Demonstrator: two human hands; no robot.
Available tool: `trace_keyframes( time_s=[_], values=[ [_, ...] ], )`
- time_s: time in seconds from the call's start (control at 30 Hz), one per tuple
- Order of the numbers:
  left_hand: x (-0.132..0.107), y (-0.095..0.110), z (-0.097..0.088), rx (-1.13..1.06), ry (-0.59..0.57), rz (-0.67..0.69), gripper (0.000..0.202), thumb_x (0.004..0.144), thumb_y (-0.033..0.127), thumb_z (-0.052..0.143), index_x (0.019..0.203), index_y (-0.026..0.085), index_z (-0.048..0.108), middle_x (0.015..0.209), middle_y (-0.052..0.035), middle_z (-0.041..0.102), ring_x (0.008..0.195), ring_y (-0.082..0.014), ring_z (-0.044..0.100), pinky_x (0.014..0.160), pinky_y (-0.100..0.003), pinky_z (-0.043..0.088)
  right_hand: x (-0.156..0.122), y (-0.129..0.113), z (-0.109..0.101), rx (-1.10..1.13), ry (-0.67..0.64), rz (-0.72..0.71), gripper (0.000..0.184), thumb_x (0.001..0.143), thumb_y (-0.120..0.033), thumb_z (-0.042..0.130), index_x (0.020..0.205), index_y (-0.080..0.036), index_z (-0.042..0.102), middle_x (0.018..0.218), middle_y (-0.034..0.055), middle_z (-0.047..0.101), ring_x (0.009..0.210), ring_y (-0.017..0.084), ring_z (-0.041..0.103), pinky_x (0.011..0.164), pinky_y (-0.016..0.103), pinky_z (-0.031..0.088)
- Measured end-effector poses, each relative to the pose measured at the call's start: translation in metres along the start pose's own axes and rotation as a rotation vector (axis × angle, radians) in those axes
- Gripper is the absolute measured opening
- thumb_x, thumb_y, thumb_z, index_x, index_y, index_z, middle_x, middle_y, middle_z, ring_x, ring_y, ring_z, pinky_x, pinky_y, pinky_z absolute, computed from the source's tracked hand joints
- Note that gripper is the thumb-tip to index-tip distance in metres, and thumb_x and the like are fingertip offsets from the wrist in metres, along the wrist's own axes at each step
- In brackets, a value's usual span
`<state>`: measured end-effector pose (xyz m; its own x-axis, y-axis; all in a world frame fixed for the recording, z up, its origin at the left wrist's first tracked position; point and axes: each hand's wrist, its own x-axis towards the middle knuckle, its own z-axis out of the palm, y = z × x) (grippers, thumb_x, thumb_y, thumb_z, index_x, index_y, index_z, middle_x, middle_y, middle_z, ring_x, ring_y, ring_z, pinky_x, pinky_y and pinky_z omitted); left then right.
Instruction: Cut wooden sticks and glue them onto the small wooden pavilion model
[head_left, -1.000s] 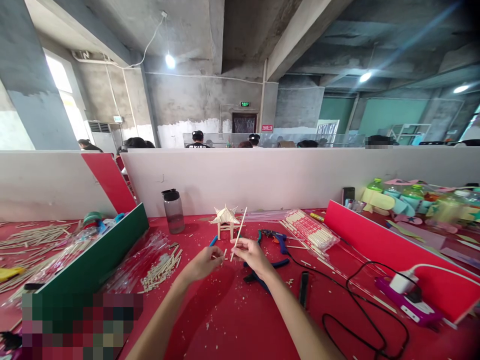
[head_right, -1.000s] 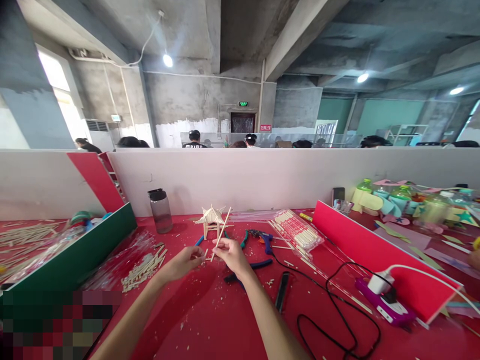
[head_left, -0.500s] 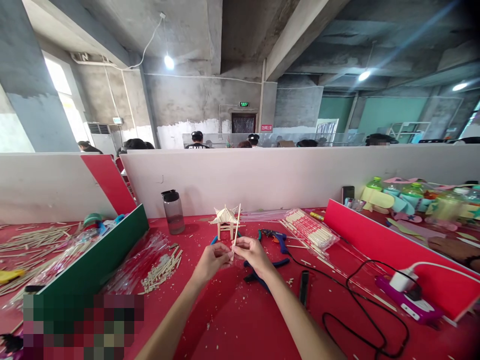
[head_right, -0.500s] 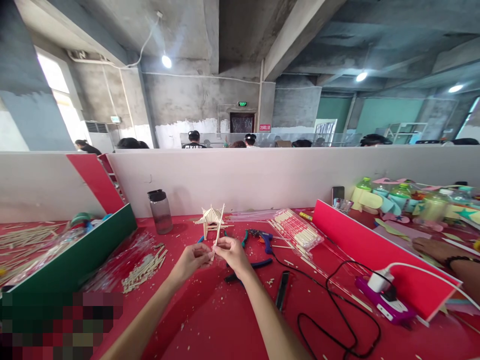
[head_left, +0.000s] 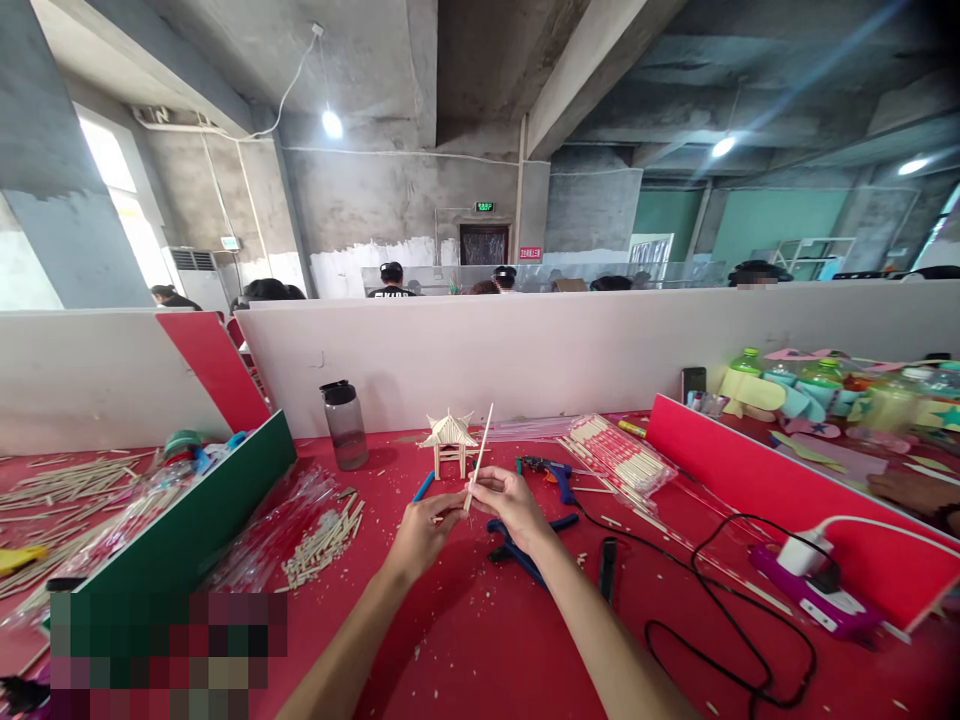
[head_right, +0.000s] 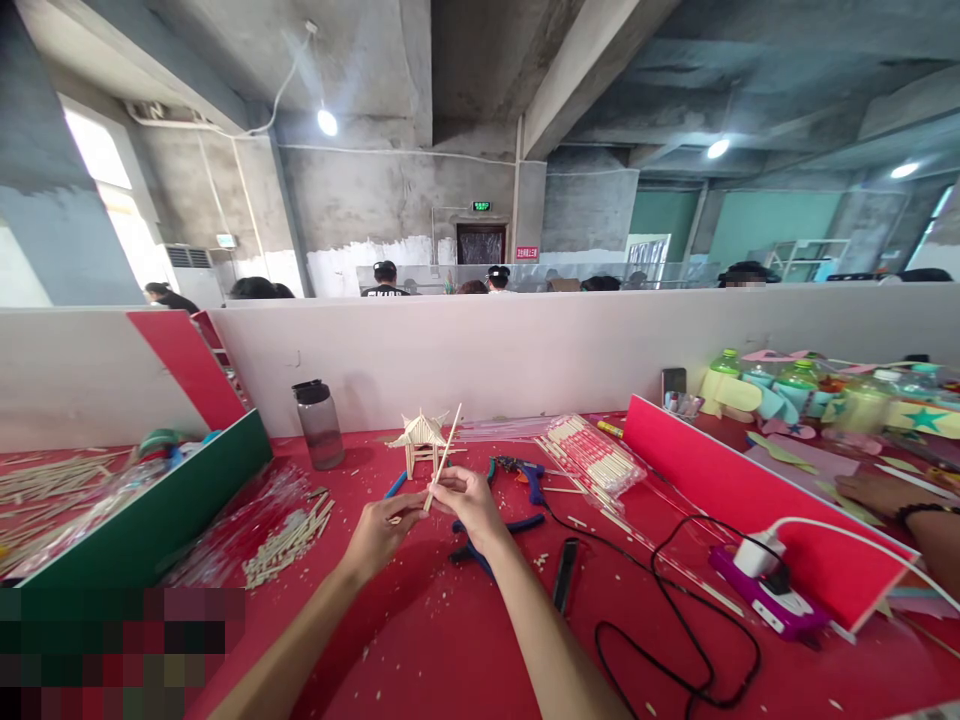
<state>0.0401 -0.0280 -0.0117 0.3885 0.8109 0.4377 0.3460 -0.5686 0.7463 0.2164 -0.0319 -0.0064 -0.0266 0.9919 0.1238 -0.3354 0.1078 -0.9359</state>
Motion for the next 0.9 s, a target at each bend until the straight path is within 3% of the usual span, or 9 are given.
trace_keyframes(
  time_s=[0.23, 0.37, 0.5, 0.67, 0.9],
  values=[
    [0.000, -0.002, -0.001, -0.020, -0.005, -0.002, 0.028, 0.086, 0.033, 0.061, 0.107, 0.021, 0.076, 0.108, -0.0084, 0.076, 0.094, -0.0255, 0.072, 0.088, -0.036, 0.055, 0.001, 0.003, 0.001, 0.000, 0.024, -0.012, 0.040, 0.055, -0.040, 0.089, 0.082, -0.019, 0.070, 0.079, 0.0013, 0.068, 0.076, 0.018, 0.066, 0.078, 0.035, 0.057],
    [0.001, 0.008, 0.000, -0.134, -0.047, -0.056, 0.032, 0.084, 0.037, 0.064, 0.110, 0.019, 0.073, 0.103, -0.0084, 0.077, 0.093, -0.0240, 0.071, 0.086, -0.033, 0.055, 0.001, 0.002, 0.000, 0.023, 0.051, -0.009, 0.041, 0.052, -0.040, 0.090, 0.082, -0.018, 0.070, 0.078, 0.0018, 0.069, 0.075, 0.019, 0.066, 0.079, 0.036, 0.057],
    [0.003, 0.016, 0.004, -0.278, -0.013, -0.134, 0.037, 0.084, 0.045, 0.063, 0.105, 0.015, 0.069, 0.092, -0.0090, 0.076, 0.084, -0.0215, 0.070, 0.078, -0.031, 0.055, 0.002, 0.001, -0.001, 0.020, 0.041, -0.017, 0.041, 0.052, -0.040, 0.090, 0.080, -0.018, 0.070, 0.077, 0.0020, 0.069, 0.074, 0.018, 0.065, 0.078, 0.036, 0.057],
    [0.007, 0.013, 0.007, -0.465, 0.008, -0.297, 0.042, 0.070, 0.049, 0.076, 0.090, 0.015, 0.064, 0.066, -0.0023, 0.070, 0.062, -0.0163, 0.066, 0.065, -0.027, 0.053, 0.000, 0.002, 0.002, -0.049, 0.031, -0.014, 0.043, 0.054, -0.042, 0.088, 0.083, -0.017, 0.071, 0.077, 0.0028, 0.070, 0.071, 0.019, 0.065, 0.071, 0.032, 0.055],
    [0.009, 0.010, 0.003, -0.511, -0.003, -0.419, 0.047, 0.055, 0.050, 0.084, 0.077, 0.014, 0.066, 0.060, -0.0010, 0.067, 0.056, -0.0142, 0.061, 0.062, -0.026, 0.052, 0.002, 0.012, 0.001, -0.117, 0.008, -0.032, 0.038, 0.058, -0.041, 0.086, 0.084, -0.017, 0.072, 0.078, 0.0034, 0.072, 0.071, 0.019, 0.066, 0.068, 0.030, 0.054]
  ],
)
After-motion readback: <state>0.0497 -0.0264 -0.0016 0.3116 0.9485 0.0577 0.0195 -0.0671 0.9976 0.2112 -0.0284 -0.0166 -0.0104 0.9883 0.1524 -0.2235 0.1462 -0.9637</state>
